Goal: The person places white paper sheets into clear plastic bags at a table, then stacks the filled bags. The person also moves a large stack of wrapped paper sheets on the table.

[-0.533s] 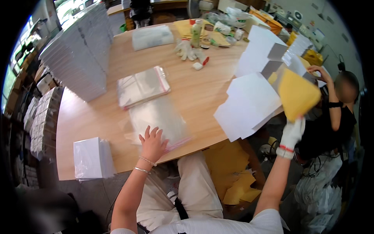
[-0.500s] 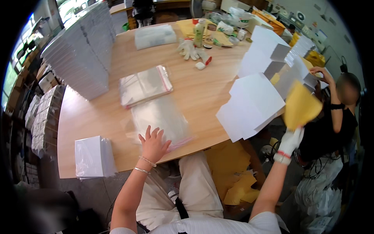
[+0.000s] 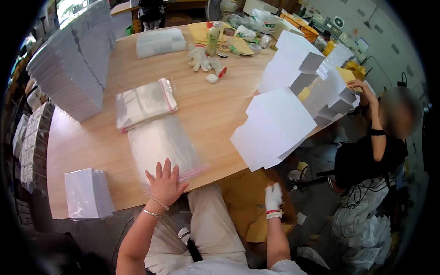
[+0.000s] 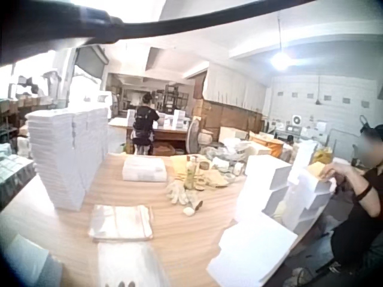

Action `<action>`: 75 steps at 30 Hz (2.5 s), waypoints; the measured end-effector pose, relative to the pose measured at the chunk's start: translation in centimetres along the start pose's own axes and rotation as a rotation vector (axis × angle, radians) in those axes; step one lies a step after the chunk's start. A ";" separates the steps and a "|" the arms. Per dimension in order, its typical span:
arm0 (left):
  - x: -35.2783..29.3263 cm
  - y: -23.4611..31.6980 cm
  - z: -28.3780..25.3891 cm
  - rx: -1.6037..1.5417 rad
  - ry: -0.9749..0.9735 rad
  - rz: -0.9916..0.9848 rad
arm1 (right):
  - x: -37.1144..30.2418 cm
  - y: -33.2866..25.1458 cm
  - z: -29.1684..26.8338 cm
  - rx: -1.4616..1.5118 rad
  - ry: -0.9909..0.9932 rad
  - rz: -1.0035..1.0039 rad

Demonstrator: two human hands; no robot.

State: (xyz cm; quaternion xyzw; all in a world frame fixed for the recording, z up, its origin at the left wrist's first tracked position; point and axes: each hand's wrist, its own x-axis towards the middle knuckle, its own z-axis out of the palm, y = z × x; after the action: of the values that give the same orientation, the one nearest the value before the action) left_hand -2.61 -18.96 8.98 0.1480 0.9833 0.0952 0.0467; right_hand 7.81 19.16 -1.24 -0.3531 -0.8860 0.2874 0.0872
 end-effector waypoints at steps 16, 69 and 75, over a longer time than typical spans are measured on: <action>-6.4 0.8 -0.2 -0.119 0.221 -0.101 | 1.6 -20.8 -15.5 0.113 0.352 -1.063; 3.6 15.9 2.1 -0.900 0.393 0.653 | -3.4 -16.3 -16.7 1.324 -0.152 -0.309; 7.7 2.2 -2.9 -0.290 0.478 -0.006 | -7.7 -12.1 -16.0 1.079 -0.186 -0.343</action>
State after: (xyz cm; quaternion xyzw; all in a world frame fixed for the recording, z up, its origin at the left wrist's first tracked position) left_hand -9.63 -15.12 11.72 0.1100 0.9430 0.2669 -0.1656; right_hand 12.22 14.01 19.17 -0.0828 -0.6623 0.7107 0.2223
